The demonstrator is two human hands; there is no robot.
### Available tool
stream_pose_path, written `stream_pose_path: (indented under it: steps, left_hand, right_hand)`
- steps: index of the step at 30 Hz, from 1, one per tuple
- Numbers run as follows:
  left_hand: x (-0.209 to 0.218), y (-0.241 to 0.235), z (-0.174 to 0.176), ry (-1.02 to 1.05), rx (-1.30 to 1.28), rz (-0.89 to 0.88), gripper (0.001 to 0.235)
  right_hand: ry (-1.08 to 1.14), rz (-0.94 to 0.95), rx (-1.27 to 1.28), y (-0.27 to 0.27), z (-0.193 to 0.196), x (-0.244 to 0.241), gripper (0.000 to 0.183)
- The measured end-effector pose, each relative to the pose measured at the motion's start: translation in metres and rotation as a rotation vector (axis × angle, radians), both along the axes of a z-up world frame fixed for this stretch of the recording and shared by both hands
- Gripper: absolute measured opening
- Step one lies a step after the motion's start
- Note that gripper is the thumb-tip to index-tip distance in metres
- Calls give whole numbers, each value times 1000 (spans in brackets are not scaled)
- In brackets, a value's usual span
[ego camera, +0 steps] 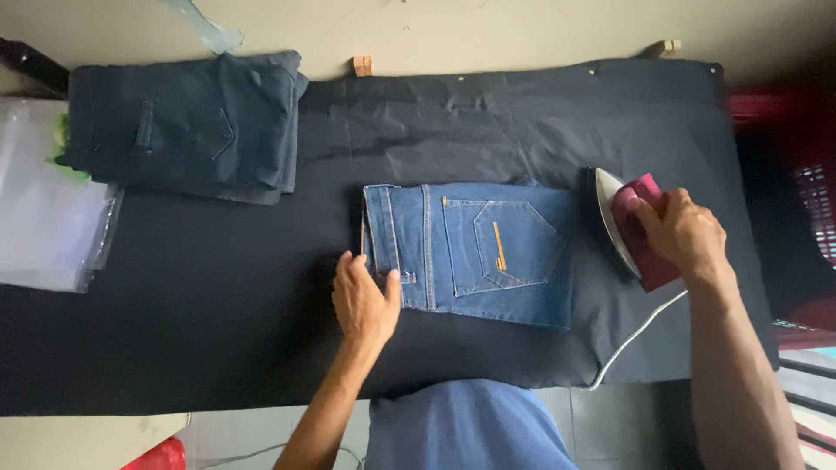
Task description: Ironing and folding a pair of blue jeans on an ironing station.
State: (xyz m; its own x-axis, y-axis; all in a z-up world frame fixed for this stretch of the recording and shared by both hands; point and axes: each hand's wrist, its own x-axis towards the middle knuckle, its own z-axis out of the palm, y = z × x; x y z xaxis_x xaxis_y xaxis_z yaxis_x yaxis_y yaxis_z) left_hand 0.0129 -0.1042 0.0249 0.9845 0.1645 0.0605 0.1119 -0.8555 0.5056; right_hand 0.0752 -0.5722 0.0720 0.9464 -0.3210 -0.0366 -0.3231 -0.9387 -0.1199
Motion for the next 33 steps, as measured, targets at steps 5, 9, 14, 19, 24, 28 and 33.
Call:
stream_pose_path:
  steps: [5,9,14,19,24,28,33]
  left_hand:
    - [8,-21,21,-164,74,-113,76]
    - [28,-48,23,-112,117,-353,74]
    - [51,-60,-4,-79,159,-481,75]
    - [47,-59,-5,-16,167,-492,75]
    - [54,-60,-3,-27,153,-484,76]
    - [53,-59,-5,-21,155,-481,77]
    - [52,-59,-4,-26,155,-481,75]
  right_hand:
    - [-42,-34,78,52,36,-7,61]
    - [57,0,199,102,43,-17,64]
    - [172,326,189,131,-10,-12,54]
    - [186,136,313,153,5,0,61]
    - [235,151,233,171,21,-21,61]
    - [164,501,96,147,-20,-9,49]
    - [112,539,108,160,-22,16,46]
